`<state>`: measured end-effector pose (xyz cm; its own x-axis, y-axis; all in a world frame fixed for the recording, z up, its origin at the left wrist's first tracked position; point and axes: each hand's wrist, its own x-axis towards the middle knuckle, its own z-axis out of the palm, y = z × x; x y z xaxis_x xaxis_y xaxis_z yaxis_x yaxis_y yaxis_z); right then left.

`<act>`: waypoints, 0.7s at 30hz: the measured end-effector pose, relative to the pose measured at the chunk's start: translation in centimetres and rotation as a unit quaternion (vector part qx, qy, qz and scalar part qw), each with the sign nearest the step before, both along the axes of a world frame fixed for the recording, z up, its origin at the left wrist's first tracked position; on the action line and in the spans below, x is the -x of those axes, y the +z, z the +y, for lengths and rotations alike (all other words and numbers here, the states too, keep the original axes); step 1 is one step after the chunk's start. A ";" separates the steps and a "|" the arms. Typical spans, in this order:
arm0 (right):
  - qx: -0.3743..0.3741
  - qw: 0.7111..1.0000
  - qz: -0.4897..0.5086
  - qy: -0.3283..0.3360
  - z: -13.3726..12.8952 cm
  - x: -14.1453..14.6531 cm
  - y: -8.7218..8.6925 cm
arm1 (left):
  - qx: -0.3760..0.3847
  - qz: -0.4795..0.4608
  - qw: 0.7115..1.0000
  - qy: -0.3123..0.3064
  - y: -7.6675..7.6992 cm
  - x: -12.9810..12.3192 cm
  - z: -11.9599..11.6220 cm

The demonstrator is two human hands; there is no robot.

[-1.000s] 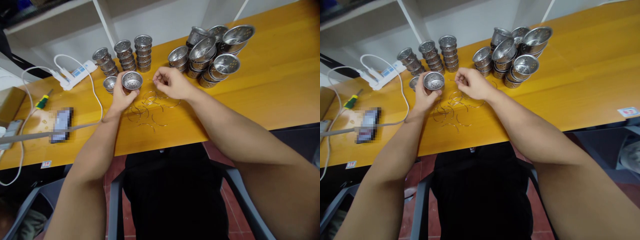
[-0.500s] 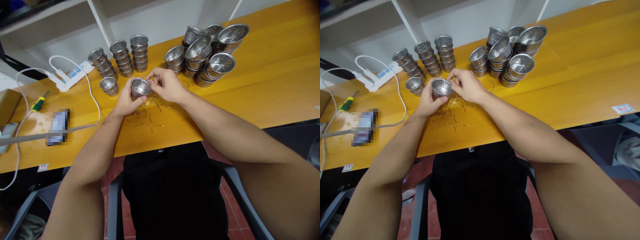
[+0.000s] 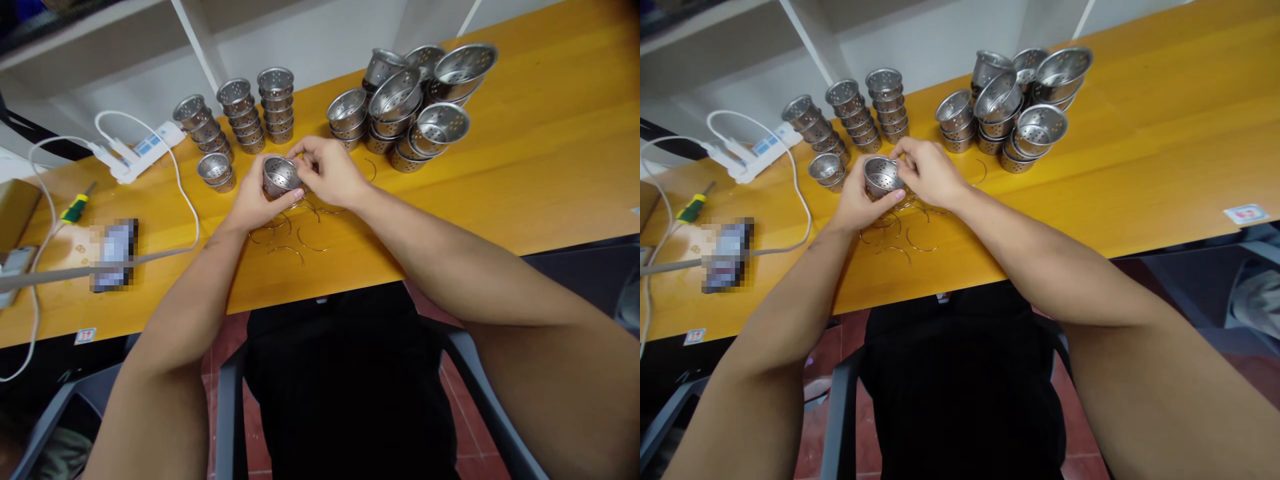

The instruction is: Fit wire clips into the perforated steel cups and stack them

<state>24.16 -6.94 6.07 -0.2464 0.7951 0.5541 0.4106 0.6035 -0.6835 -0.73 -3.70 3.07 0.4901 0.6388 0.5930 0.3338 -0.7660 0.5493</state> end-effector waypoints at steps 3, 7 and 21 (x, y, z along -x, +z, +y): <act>0.000 1.000 -0.004 -0.002 0.0 0.0 0.0 | 0.003 -0.001 1.000 0.004 0.1 0.0 -0.1; 0.011 1.000 0.005 0.006 -0.2 0.0 0.2 | 0.011 -0.016 1.000 -0.001 0.2 -0.2 -0.2; 0.053 0.998 0.042 0.002 -0.8 1.0 0.6 | 0.022 -0.021 0.999 0.016 0.2 -0.7 -0.4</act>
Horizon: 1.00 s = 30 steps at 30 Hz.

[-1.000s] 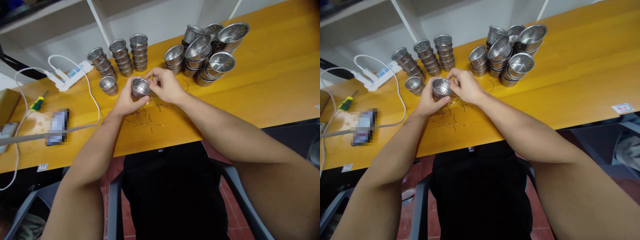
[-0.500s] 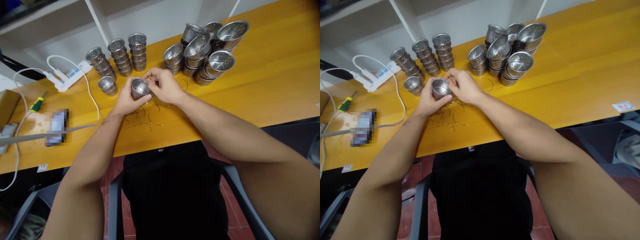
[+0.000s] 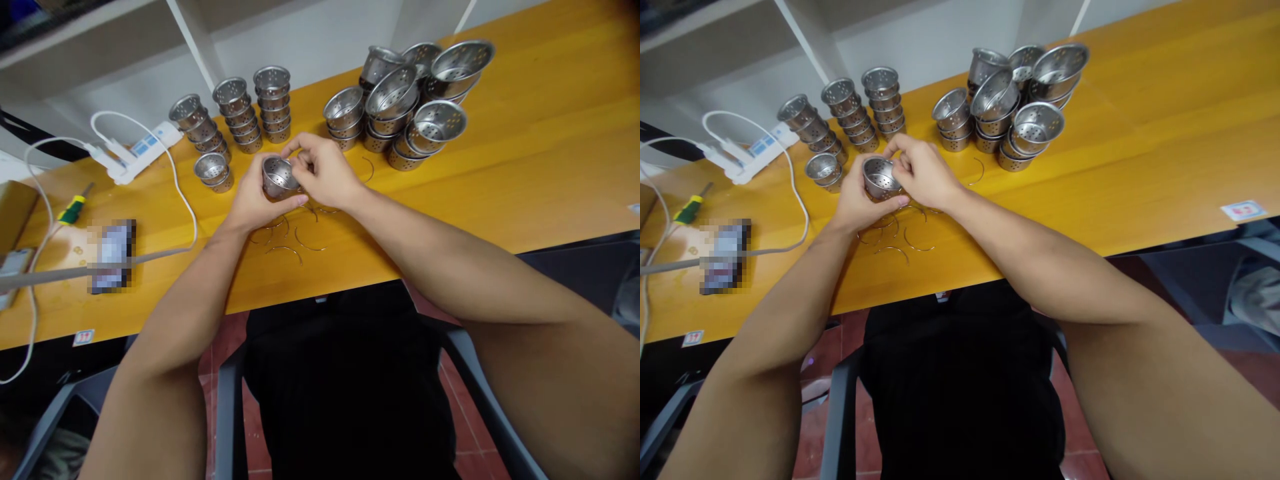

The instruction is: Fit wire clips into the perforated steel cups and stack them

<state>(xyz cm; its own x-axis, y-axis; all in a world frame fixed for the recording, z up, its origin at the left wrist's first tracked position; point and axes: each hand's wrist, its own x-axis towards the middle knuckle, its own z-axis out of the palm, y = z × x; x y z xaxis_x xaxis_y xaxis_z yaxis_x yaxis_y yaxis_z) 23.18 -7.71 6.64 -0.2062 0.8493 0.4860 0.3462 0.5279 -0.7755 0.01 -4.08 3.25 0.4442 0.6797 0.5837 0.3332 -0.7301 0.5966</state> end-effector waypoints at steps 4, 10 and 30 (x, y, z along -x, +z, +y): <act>0.010 0.999 0.033 0.011 0.1 0.4 0.0 | 0.002 -0.009 1.000 0.003 -0.7 -0.1 0.4; 0.051 0.979 0.096 0.174 0.1 -1.0 1.0 | 0.055 -0.058 0.996 -0.035 -1.4 0.8 1.6; 0.119 0.957 0.118 0.236 0.9 -1.4 0.6 | 0.037 -0.021 0.999 -0.011 -1.0 1.1 1.2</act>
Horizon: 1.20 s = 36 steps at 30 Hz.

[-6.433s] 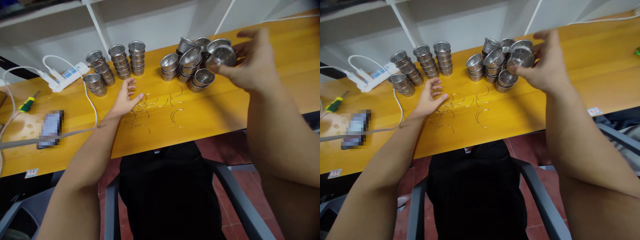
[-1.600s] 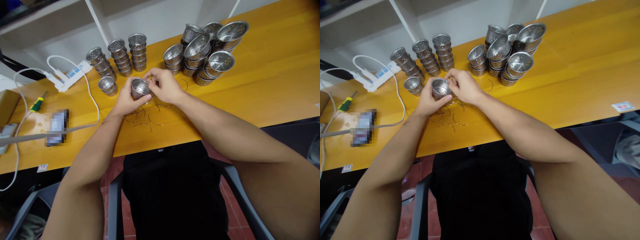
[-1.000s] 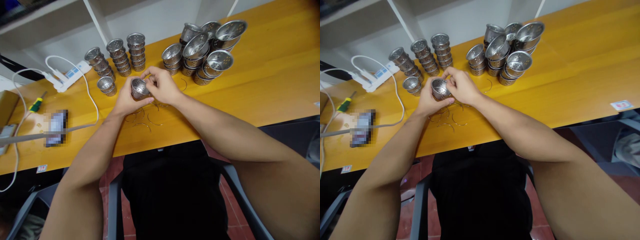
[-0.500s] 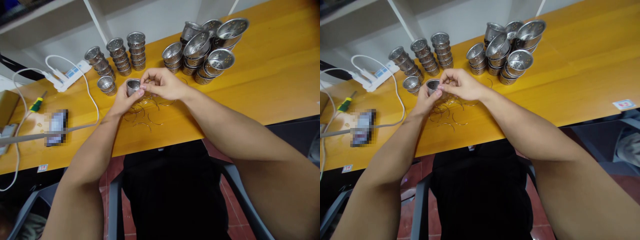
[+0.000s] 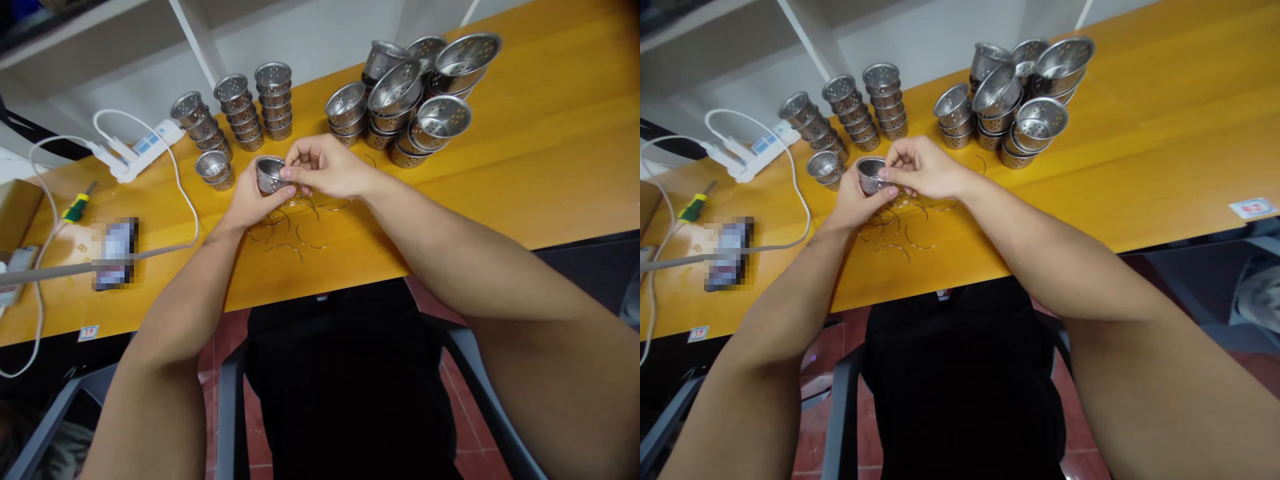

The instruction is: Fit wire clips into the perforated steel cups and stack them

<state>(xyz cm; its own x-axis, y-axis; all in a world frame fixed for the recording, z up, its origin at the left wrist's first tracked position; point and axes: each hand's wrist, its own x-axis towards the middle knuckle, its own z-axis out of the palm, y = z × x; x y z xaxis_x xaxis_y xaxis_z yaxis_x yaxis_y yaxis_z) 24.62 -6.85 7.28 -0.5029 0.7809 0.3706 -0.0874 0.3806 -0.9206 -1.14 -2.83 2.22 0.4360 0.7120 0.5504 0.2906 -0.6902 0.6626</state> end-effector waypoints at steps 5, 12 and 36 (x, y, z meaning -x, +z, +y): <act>0.011 1.000 -0.009 0.016 0.1 -0.1 0.1 | -0.005 0.016 1.000 -0.012 -0.1 0.4 0.2; 0.005 0.999 -0.005 0.043 0.0 -0.4 0.2 | -0.017 0.014 0.999 -0.023 -0.4 0.6 0.3; -0.189 0.971 -0.119 -0.085 -0.1 0.2 -2.7 | -0.034 -0.029 0.999 0.025 -0.4 0.0 0.7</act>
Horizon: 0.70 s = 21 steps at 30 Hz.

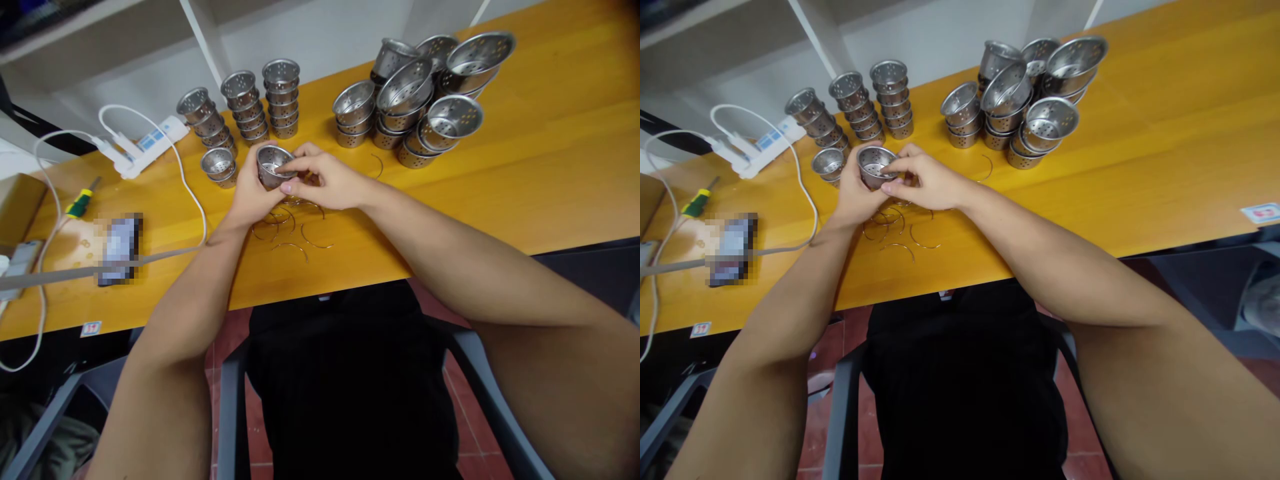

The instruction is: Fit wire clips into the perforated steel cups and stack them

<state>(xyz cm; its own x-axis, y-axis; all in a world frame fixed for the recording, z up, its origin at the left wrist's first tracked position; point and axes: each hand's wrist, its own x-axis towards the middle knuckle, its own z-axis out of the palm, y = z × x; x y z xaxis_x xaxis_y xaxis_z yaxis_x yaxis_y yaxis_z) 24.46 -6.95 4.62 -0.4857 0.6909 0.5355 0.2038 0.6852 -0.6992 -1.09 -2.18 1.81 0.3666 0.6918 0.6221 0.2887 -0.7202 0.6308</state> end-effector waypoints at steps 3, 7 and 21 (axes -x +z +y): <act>-0.005 1.000 -0.017 0.008 -0.2 0.3 -0.3 | 0.005 0.003 1.000 -0.004 -0.2 -0.3 -0.1; -0.013 1.000 -0.008 -0.027 -0.5 0.6 -0.1 | 0.009 0.007 1.000 -0.025 -0.8 -0.3 0.3; 0.054 0.945 -0.154 -0.284 3.6 -4.4 0.0 | 0.043 0.035 0.998 -0.017 -2.6 1.1 2.0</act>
